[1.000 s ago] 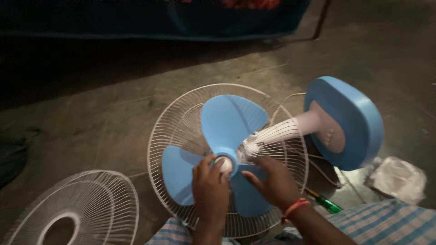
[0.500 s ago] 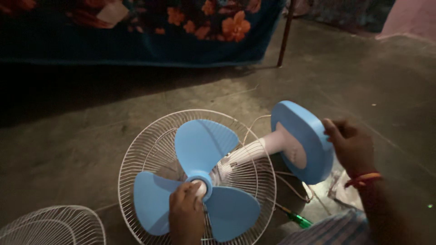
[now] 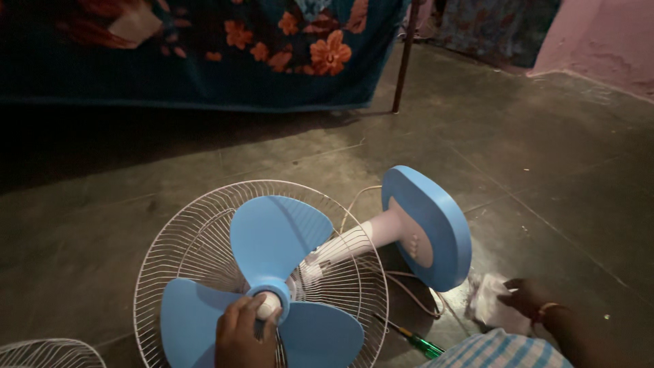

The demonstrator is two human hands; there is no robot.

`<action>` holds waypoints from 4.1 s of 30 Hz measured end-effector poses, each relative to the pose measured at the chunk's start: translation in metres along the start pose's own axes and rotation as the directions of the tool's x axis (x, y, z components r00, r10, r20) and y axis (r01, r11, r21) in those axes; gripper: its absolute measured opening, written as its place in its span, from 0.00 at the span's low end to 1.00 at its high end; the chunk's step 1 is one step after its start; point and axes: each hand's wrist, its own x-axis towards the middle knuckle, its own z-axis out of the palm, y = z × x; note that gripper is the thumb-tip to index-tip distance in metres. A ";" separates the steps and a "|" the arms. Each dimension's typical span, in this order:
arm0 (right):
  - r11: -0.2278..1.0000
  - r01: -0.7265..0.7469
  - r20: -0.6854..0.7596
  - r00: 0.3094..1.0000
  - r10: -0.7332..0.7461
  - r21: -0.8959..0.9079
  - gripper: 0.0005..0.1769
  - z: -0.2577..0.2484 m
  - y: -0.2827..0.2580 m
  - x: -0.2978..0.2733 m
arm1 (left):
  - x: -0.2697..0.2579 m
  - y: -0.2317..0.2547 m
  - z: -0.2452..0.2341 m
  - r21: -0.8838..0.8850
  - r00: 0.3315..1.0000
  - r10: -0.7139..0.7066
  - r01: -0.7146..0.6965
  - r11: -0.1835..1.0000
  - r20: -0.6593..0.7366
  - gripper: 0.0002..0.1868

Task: The person disassembles a blue electric fan by removing the front grill, unscrewing the central hub, and detaching the fan blades. They use a screwdriver to loosen the hub and wipe the central area with a cloth.

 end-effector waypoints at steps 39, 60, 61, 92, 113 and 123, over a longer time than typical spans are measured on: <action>0.959 0.193 0.159 0.974 -0.162 -0.205 0.19 -0.039 -0.048 -0.026 | 0.001 0.024 -0.031 -0.138 0.985 0.099 -0.079 0.987 0.140 0.13; 0.672 0.739 0.058 0.670 -0.740 0.034 0.19 -0.039 -0.305 -0.216 | -0.005 0.030 -0.047 -0.152 0.999 -0.006 0.014 0.988 0.049 0.22; 0.653 0.747 0.089 0.647 -0.757 0.123 0.19 -0.019 -0.321 -0.234 | -0.002 0.033 -0.050 -0.159 0.998 0.003 0.007 0.987 0.057 0.21; 0.601 0.335 0.339 0.586 -0.736 0.726 0.12 0.176 -0.329 -0.311 | -0.003 0.037 -0.077 -0.567 0.632 -0.535 0.764 0.308 0.561 0.15; 0.830 0.462 0.249 0.804 -0.540 0.311 0.18 0.160 -0.331 -0.297 | 0.005 0.044 -0.070 0.040 0.962 -0.109 0.102 0.994 0.250 0.19; 0.560 0.750 0.089 0.569 -0.818 0.351 0.13 0.191 -0.312 -0.280 | 0.008 0.042 -0.072 -0.054 0.945 0.205 -0.198 0.979 0.255 0.23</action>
